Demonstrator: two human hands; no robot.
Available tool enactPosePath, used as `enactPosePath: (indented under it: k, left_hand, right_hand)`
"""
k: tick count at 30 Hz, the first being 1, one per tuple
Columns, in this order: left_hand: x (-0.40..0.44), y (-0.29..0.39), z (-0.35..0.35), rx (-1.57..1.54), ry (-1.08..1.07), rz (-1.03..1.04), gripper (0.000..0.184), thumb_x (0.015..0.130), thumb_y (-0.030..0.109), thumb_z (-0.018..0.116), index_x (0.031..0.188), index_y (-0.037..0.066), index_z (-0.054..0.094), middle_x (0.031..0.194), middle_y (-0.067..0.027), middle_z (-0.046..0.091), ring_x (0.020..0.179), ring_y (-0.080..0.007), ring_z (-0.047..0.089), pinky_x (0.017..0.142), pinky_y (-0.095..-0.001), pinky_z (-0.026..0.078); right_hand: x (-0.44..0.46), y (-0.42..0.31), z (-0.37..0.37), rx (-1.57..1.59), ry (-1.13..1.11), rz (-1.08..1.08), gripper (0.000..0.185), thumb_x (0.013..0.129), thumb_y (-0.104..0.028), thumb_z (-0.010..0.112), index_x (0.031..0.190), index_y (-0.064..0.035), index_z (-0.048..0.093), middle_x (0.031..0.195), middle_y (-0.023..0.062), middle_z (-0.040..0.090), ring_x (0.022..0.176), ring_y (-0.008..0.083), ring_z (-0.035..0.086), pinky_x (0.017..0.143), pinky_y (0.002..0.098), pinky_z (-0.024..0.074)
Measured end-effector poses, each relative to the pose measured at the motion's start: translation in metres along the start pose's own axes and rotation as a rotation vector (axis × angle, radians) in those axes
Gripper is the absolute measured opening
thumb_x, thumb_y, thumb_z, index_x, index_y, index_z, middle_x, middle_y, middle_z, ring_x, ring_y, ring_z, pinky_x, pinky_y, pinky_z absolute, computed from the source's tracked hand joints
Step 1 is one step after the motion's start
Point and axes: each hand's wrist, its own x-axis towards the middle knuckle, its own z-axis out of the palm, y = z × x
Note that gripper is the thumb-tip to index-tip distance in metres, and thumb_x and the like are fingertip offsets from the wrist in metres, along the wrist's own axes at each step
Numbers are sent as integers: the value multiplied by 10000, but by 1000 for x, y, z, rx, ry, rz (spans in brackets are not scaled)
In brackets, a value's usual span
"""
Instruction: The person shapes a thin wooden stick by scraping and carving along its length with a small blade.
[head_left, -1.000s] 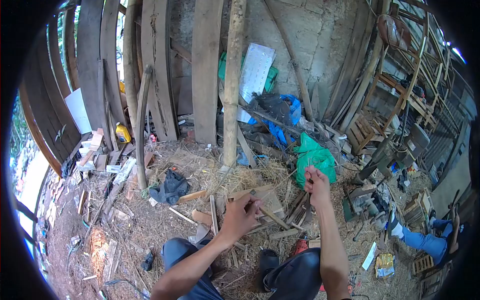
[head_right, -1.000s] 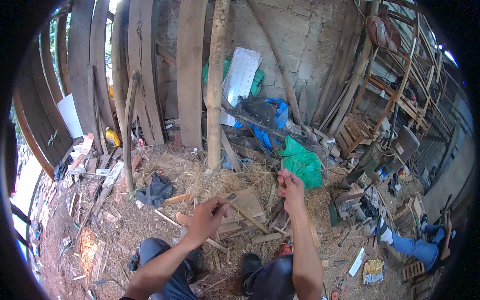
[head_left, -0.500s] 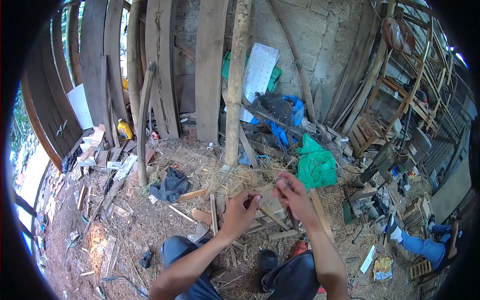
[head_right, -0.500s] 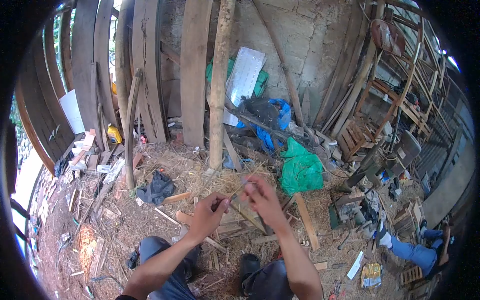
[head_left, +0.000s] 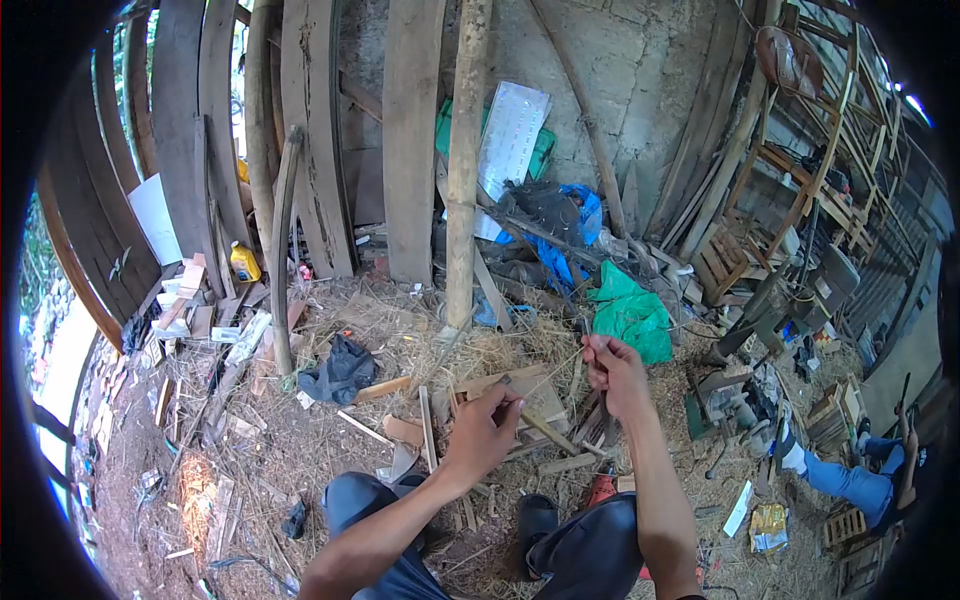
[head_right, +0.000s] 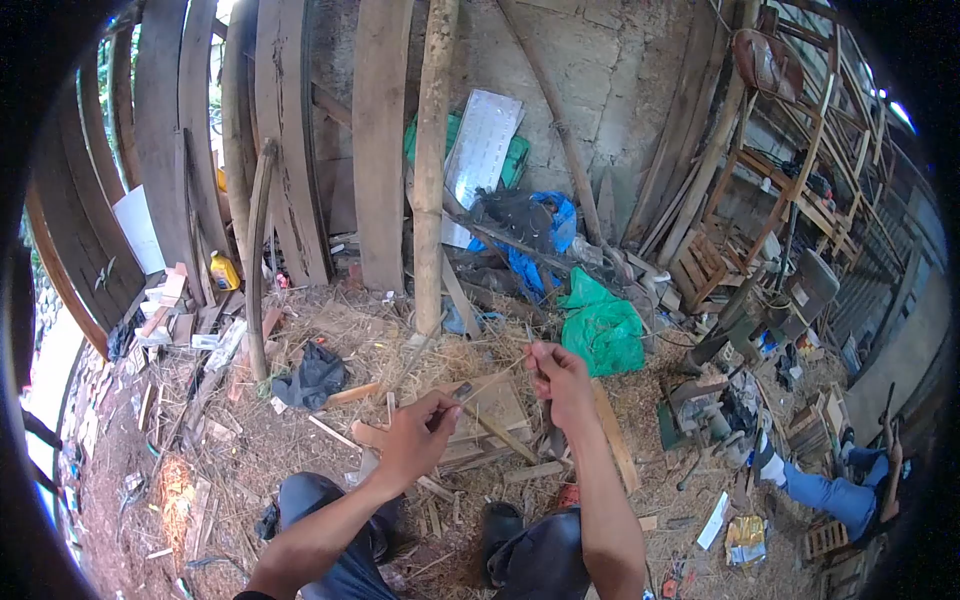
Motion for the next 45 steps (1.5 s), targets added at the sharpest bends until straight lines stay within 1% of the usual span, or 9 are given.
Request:
enactPosePath:
  k: [9,11,12,18,21,29,33,35,45]
  left_hand:
    - [3,-3,1,-7,20,-1,117,883,98,610,916,-14,617,602,-65,555,543,-94,451,512,-270,379]
    - [5,1,1,11,18,34,77,853,59,609,871,-14,593,629,-163,585,520,-251,569,505,-332,415]
    - [6,3,1,12,14,37,77,853,59,609,871,-14,593,629,-163,585,520,-251,569,505,-332,415]
    - [-1,8,-3,37,3,61,75,862,60,597,874,-13,591,623,-153,580,499,-228,535,490,-317,398]
    - [-1,1,-5,29,-52,-30,102,890,85,593,921,-10,609,590,-70,542,531,-81,459,494,-275,369]
    - [3,-8,3,-81,-20,-86,112,905,86,573,927,-19,605,641,-38,576,575,-68,494,531,-248,399]
    - [3,0,3,-55,-12,-77,109,900,87,579,922,-16,606,628,-33,567,558,-69,462,514,-254,381]
    - [6,1,2,-46,-1,10,90,884,64,572,892,-24,587,646,-161,587,543,-257,558,546,-336,424]
    - [4,6,1,51,-12,85,52,864,27,570,865,-22,550,667,-185,573,584,-315,581,548,-354,428]
  right_hand:
    - [-18,13,34,-119,-217,131,201,924,-187,588,975,6,609,694,-14,568,494,29,380,445,180,280]
    - [-14,11,31,-91,-199,140,196,923,-186,588,973,2,612,689,-18,562,492,29,379,442,183,275]
    - [-12,10,28,-66,-181,153,192,922,-185,589,970,-1,615,684,-22,557,490,28,377,440,186,269]
    - [6,-4,-7,-16,86,78,160,932,-174,565,930,-18,599,707,-39,548,481,21,359,425,193,244]
    - [7,-8,-18,106,139,-34,165,935,-175,560,959,-14,589,726,-46,548,484,18,350,424,188,245]
    - [-23,3,35,-150,-273,119,201,922,-191,591,1029,-23,619,737,-9,577,507,28,379,449,177,281]
    - [-17,9,35,-125,-230,126,216,928,-178,580,1008,21,599,704,-1,567,483,26,371,431,179,256]
    - [-16,6,33,-88,-204,138,225,923,-183,589,979,34,595,702,-4,573,483,27,375,431,182,259]
    - [1,9,10,-107,6,43,199,916,-196,598,935,1,610,704,-19,557,487,26,375,414,186,253]
